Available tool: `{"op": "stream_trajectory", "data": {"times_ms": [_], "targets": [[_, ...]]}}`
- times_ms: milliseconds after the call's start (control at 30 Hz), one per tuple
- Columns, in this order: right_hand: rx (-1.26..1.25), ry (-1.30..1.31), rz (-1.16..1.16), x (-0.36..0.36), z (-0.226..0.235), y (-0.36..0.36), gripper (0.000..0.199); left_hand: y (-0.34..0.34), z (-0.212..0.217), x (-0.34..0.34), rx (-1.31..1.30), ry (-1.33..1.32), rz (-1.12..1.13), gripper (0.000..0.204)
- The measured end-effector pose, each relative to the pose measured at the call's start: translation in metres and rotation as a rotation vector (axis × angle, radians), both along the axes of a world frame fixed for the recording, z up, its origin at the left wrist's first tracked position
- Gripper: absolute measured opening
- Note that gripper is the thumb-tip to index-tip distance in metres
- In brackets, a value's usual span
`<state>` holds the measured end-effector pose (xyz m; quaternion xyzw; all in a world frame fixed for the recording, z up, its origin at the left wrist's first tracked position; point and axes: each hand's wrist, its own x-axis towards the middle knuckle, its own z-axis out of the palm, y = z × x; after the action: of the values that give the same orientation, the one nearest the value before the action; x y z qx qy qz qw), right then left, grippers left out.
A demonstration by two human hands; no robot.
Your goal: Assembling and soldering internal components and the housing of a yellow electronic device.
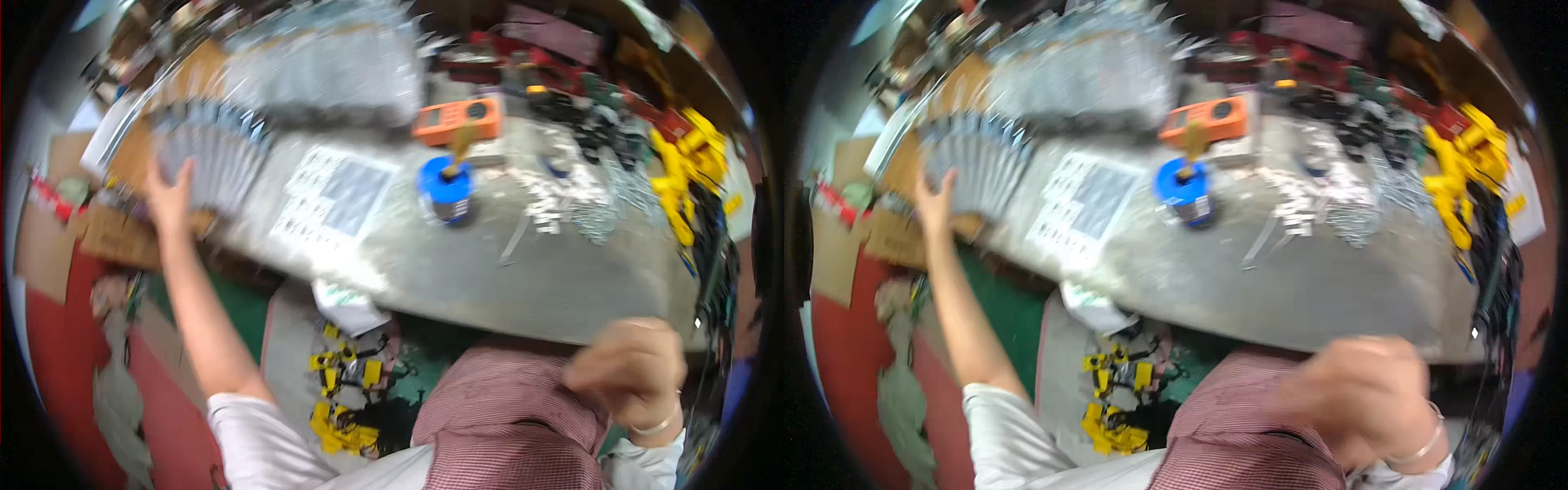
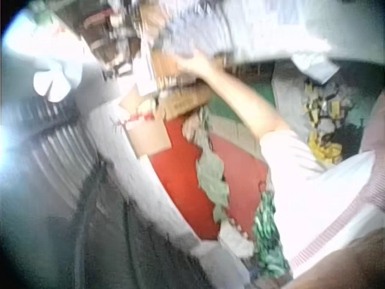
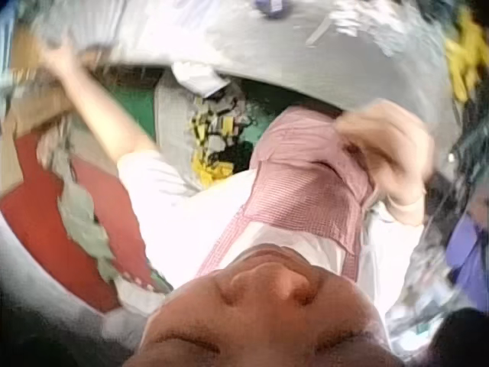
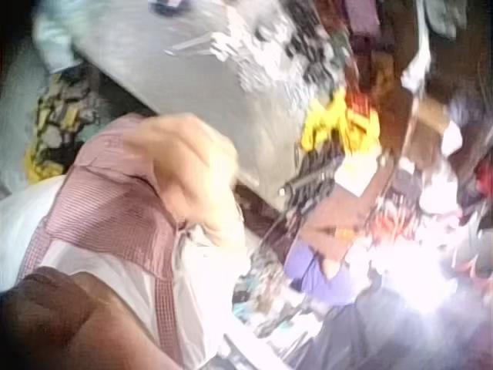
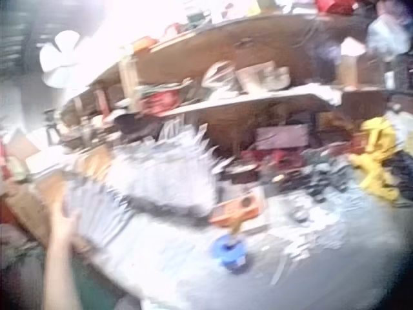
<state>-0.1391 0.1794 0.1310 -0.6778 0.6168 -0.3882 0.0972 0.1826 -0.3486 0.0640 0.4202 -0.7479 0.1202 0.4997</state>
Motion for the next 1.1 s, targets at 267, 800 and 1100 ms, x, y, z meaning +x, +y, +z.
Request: {"op": "stream_trajectory", "data": {"times_ms": [267,800,1100], "targets": [[0.150,-0.290,-0.527,-0.094,-0.053,0.074,0.027,-0.088,0.024,0.050,-0.055,-0.084,0.175,0.039],[0.381,0.397,-0.663,-0.263,-0.120,-0.094,0.027,0.385,-0.010,-0.262,-0.241,-0.641,-1.153,0.022],[-0.045,0.232,-0.464,-0.296,-0.108,-0.032,0.021,0.450,-0.018,-0.316,0.492,-0.624,-1.385,0.076]]}}
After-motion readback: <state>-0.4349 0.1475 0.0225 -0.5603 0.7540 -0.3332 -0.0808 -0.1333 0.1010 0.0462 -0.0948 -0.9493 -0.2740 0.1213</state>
